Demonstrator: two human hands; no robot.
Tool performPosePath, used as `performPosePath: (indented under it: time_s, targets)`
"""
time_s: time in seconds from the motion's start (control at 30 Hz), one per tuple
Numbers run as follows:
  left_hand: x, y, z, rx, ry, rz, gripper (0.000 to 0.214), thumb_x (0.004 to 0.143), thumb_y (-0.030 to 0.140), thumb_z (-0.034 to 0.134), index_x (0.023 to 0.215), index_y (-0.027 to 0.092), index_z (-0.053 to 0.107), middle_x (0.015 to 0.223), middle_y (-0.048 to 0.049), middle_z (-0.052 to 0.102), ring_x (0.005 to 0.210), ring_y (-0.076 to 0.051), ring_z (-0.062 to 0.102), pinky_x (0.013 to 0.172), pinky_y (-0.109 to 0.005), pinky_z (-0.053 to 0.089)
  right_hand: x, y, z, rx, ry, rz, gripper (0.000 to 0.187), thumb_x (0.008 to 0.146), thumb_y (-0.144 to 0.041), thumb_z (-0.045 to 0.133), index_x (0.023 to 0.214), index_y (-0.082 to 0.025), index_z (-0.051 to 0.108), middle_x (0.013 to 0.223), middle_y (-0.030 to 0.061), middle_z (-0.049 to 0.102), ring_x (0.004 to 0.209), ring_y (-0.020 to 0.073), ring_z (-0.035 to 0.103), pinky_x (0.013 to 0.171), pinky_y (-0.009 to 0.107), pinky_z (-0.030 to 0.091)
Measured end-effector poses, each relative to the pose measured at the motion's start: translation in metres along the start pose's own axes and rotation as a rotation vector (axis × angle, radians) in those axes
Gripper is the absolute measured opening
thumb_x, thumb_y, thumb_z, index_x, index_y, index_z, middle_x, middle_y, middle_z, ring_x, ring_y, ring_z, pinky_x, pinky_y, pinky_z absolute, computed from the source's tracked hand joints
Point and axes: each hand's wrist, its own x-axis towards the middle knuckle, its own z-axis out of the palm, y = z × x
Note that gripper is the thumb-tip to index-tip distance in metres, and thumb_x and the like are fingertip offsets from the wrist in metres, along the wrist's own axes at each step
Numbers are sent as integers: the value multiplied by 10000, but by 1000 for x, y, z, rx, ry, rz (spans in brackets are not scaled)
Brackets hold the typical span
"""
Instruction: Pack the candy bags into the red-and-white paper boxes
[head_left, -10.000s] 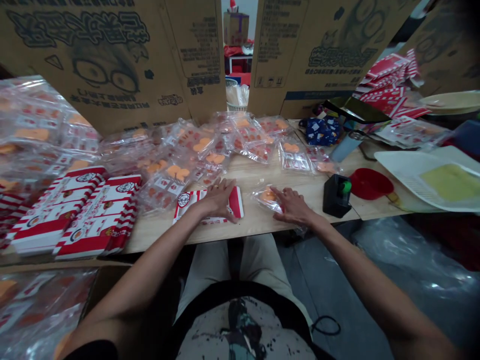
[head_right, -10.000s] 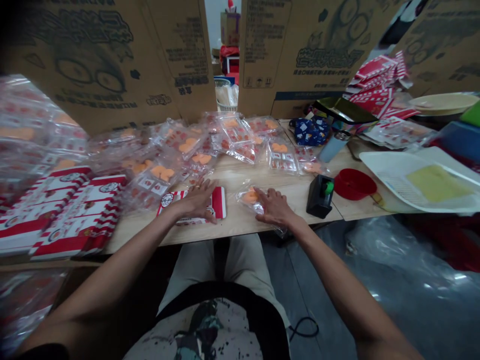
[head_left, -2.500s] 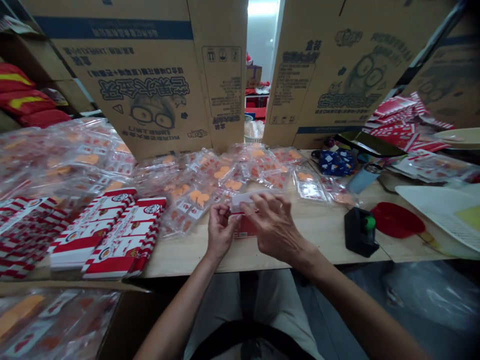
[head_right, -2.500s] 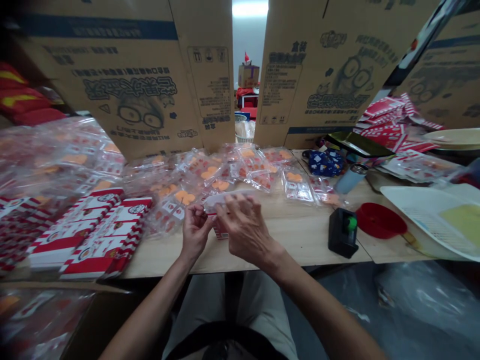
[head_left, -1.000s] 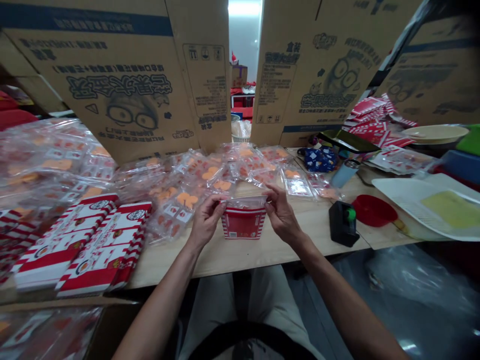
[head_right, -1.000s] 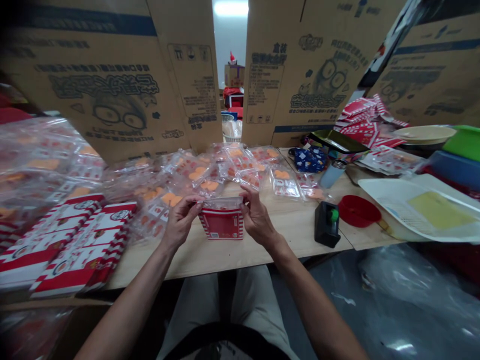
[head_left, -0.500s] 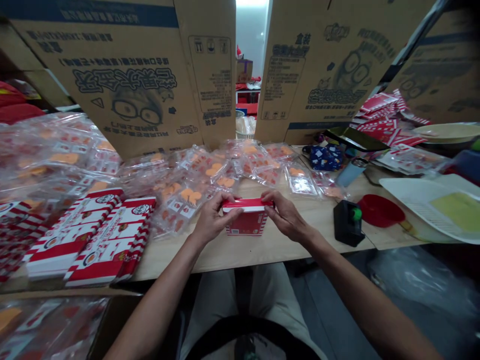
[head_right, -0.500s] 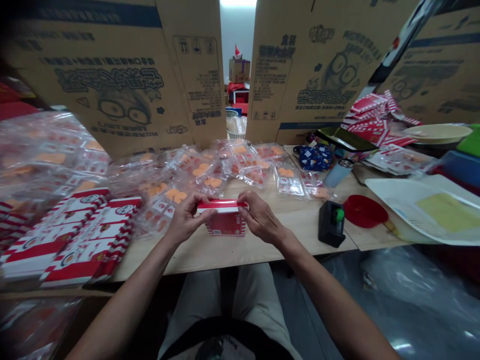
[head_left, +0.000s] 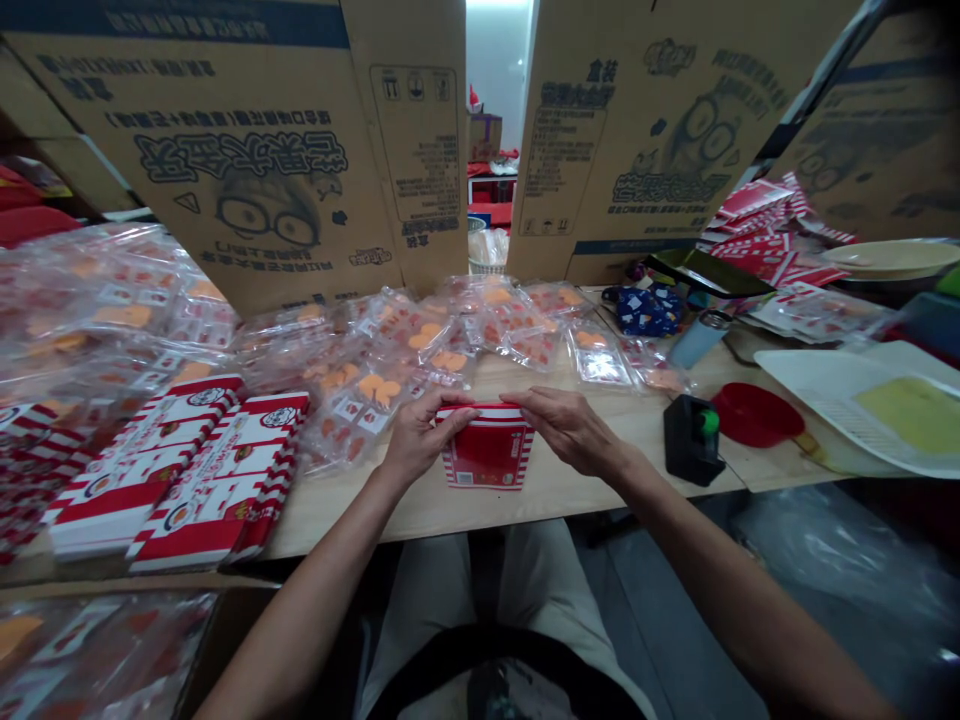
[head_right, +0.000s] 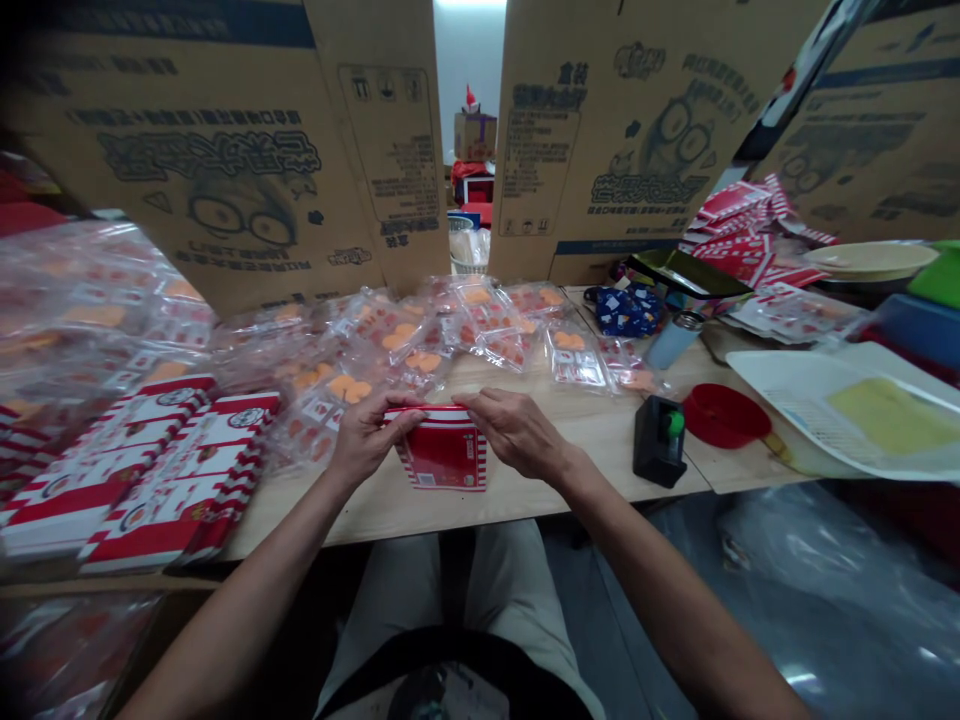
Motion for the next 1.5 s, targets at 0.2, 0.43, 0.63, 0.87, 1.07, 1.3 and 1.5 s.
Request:
performPosePath:
  time_s: [0.2,0.43,0.63,0.87,1.07,1.3,1.5]
  targets:
    - [-11,10,10,-6,129,-18,128,891,327,721,916,205,749,819,-19,749,698,-154,672,657,-247,511,2,-14,-7,-8,-64,45,300,1069,-254,352,1101,-185,642,977,80,688,850,189,636,765,312,492]
    - [-36,21,15,-224,151,-70,135,919,311,690,998,203,676,953,-62,731,887,-196,681,806,-296,525,-12,-36,4,83,31,104,105,1023,-197,396,1049,-208,496,901,52,637,768,182,594,704,302,475]
    - [-45,26,10,-199,74,53,175,994,332,565,958,203,678,1003,-91,713,932,-205,660,840,-332,511,-34,-42,19,172,200,69,129,1004,-156,454,1076,-223,538,1096,97,645,971,205,632,843,342,513]
    - [-46,9,8,-144,72,139,162,975,330,601,970,196,691,986,-83,725,914,-200,673,820,-324,515,-40,-32,15,174,173,-38,284,986,-122,447,1220,-224,570,1147,100,633,1070,208,619,890,351,514]
    - [-48,14,13,36,154,61,220,971,294,588,1152,200,673,978,-47,711,873,-168,654,790,-283,507,-28,-40,7,331,212,279,44,899,-178,576,933,-206,567,874,16,650,751,153,579,694,276,459]
    - [-48,21,19,-29,177,176,172,995,222,528,1016,198,697,923,-44,685,879,-170,643,785,-302,510,-20,-46,-5,219,136,221,165,930,-152,532,773,-203,533,754,14,618,680,150,544,632,278,400]
    - [-51,17,5,-58,57,276,202,986,147,536,1099,200,695,1037,-85,693,953,-180,667,799,-315,532,-35,-37,1,156,166,-68,98,980,-127,495,986,-204,555,1020,103,673,943,202,631,812,322,493]
